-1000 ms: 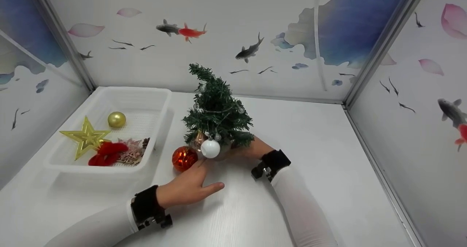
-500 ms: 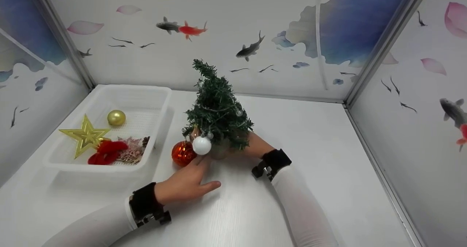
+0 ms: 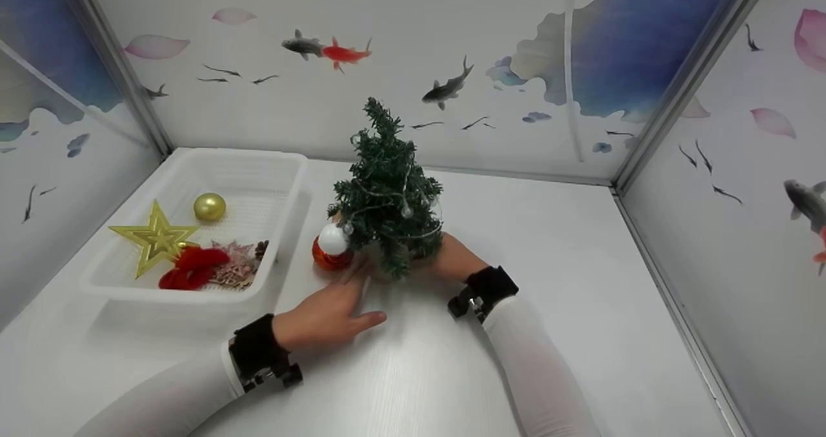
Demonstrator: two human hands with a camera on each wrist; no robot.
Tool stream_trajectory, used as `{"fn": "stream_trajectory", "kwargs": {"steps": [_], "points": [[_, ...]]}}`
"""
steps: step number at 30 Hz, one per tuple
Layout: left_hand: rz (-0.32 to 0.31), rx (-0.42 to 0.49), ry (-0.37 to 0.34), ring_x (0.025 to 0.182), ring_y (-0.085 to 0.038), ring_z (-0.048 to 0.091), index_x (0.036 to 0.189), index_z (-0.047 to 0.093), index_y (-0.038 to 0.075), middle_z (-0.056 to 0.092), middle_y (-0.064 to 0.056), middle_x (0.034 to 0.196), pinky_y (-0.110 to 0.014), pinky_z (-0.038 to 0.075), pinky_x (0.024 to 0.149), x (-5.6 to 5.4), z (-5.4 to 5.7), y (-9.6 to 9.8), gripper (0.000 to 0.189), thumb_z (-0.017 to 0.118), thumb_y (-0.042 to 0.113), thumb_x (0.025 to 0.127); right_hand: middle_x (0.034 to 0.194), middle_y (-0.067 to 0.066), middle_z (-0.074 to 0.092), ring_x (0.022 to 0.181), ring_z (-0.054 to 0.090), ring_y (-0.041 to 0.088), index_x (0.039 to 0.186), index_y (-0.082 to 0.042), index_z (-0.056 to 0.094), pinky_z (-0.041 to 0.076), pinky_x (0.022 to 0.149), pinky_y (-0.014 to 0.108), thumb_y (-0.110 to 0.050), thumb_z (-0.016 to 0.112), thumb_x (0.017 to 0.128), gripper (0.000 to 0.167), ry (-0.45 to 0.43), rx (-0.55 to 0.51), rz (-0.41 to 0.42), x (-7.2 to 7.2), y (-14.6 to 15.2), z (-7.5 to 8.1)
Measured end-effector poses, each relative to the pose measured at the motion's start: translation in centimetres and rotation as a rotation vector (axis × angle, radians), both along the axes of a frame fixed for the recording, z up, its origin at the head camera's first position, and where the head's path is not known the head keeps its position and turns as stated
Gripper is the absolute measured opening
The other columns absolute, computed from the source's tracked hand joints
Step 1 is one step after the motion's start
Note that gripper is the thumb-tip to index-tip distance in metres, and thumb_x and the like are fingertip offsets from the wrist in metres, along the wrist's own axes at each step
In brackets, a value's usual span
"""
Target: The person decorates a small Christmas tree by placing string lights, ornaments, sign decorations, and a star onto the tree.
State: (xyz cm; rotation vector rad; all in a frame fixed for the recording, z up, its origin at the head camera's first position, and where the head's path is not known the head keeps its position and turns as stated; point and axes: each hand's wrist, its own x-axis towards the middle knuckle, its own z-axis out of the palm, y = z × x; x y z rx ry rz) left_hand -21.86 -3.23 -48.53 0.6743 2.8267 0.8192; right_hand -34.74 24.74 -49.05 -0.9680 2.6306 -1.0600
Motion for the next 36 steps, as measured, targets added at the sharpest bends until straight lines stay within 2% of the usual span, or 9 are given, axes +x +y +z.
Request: {"fn": "stream_trajectory", "kwargs": {"steps": [3, 5, 8, 11, 14, 19, 28, 34, 36], "points": [[0.015, 0.032, 0.0, 0.166, -0.046, 0.022, 0.174, 0.011, -0.008, 0.006, -0.029, 0.182, -0.052, 0.047, 0.121, -0.4, -0.4, -0.2, 0.106, 0.069, 0.053, 0.108, 0.162, 0.018, 0.057, 0.149, 0.053, 0.038, 0.163, -0.002, 0.053, 0.035, 0.127, 0.058, -0.022, 0.082, 0.099, 0.072, -0.078, -0.076, -0.018, -0.3, -0.3, -0.1], [0.018, 0.053, 0.007, 0.167, -0.045, 0.019, 0.174, 0.011, -0.006, 0.007, -0.029, 0.182, -0.053, 0.048, 0.12, -0.6, -0.6, -0.2, 0.106, 0.069, 0.053, 0.108, 0.159, 0.014, 0.061, 0.144, 0.057, 0.033, 0.16, -0.005, 0.058, 0.038, 0.125, 0.055, -0.025, 0.084, 0.098, 0.07, -0.135, -0.114, -0.038, -0.3, -0.3, -0.1], [0.014, 0.075, 0.014, 0.169, -0.044, 0.014, 0.174, 0.013, -0.007, 0.009, -0.03, 0.182, -0.054, 0.047, 0.12, -0.8, -0.6, -0.4, 0.105, 0.068, 0.053, 0.107, 0.143, 0.016, 0.07, 0.126, 0.068, 0.032, 0.155, -0.006, 0.063, 0.046, 0.117, 0.052, -0.026, 0.083, 0.101, 0.061, -0.198, -0.148, -0.046, -0.1, -0.3, 0.0], [0.003, 0.075, 0.015, 0.169, -0.045, 0.011, 0.174, 0.015, -0.008, 0.008, -0.031, 0.181, -0.055, 0.046, 0.121, -0.8, -0.6, -0.5, 0.104, 0.068, 0.053, 0.107, 0.133, 0.014, 0.073, 0.11, 0.069, 0.027, 0.152, -0.004, 0.063, 0.05, 0.108, 0.046, -0.022, 0.081, 0.103, 0.055, -0.224, -0.167, -0.042, 0.0, -0.2, -0.1], [-0.001, 0.075, 0.016, 0.169, -0.046, 0.012, 0.174, 0.014, -0.008, 0.007, -0.03, 0.182, -0.055, 0.045, 0.122, -0.9, -0.6, -0.6, 0.104, 0.068, 0.052, 0.107, 0.139, 0.014, 0.072, 0.122, 0.069, 0.029, 0.153, -0.004, 0.063, 0.048, 0.114, 0.047, -0.021, 0.083, 0.101, 0.059, -0.207, -0.172, -0.057, -0.1, -0.3, -0.3], [0.006, 0.077, 0.024, 0.169, -0.045, 0.014, 0.173, 0.014, -0.009, 0.009, -0.031, 0.181, -0.053, 0.04, 0.126, -1.1, -0.7, -0.7, 0.105, 0.068, 0.051, 0.107, 0.16, 0.018, 0.06, 0.15, 0.053, 0.038, 0.16, -0.003, 0.057, 0.037, 0.126, 0.055, -0.022, 0.084, 0.1, 0.069, -0.149, -0.158, -0.088, -0.1, -0.3, -0.4], [0.022, 0.109, 0.039, 0.169, -0.043, 0.016, 0.178, 0.004, 0.002, 0.013, -0.03, 0.181, -0.057, 0.044, 0.122, -1.2, -0.6, -0.8, 0.107, 0.071, 0.047, 0.106, 0.163, 0.018, 0.057, 0.152, 0.051, 0.037, 0.163, -0.001, 0.053, 0.034, 0.128, 0.055, -0.019, 0.086, 0.098, 0.076, -0.129, -0.174, -0.075, -0.1, -0.8, -0.2], [0.036, 0.113, 0.031, 0.168, -0.042, 0.02, 0.178, 0.005, 0.002, 0.013, -0.028, 0.182, -0.057, 0.052, 0.115, -1.3, -0.7, -0.9, 0.108, 0.072, 0.048, 0.105, 0.164, 0.02, 0.055, 0.153, 0.049, 0.038, 0.164, 0.002, 0.05, 0.032, 0.129, 0.055, -0.014, 0.088, 0.095, 0.08, -0.14, -0.186, -0.074, -0.1, -1.0, -0.3], [0.04, 0.116, 0.028, 0.167, -0.042, 0.024, 0.178, 0.006, 0.002, 0.014, -0.028, 0.182, -0.056, 0.055, 0.111, -1.3, -0.7, -0.9, 0.109, 0.072, 0.048, 0.105, 0.165, 0.021, 0.053, 0.155, 0.047, 0.039, 0.164, 0.003, 0.049, 0.031, 0.13, 0.055, -0.013, 0.085, 0.098, 0.078, -0.16, -0.197, -0.073, 0.0, -0.9, -0.3]]}}
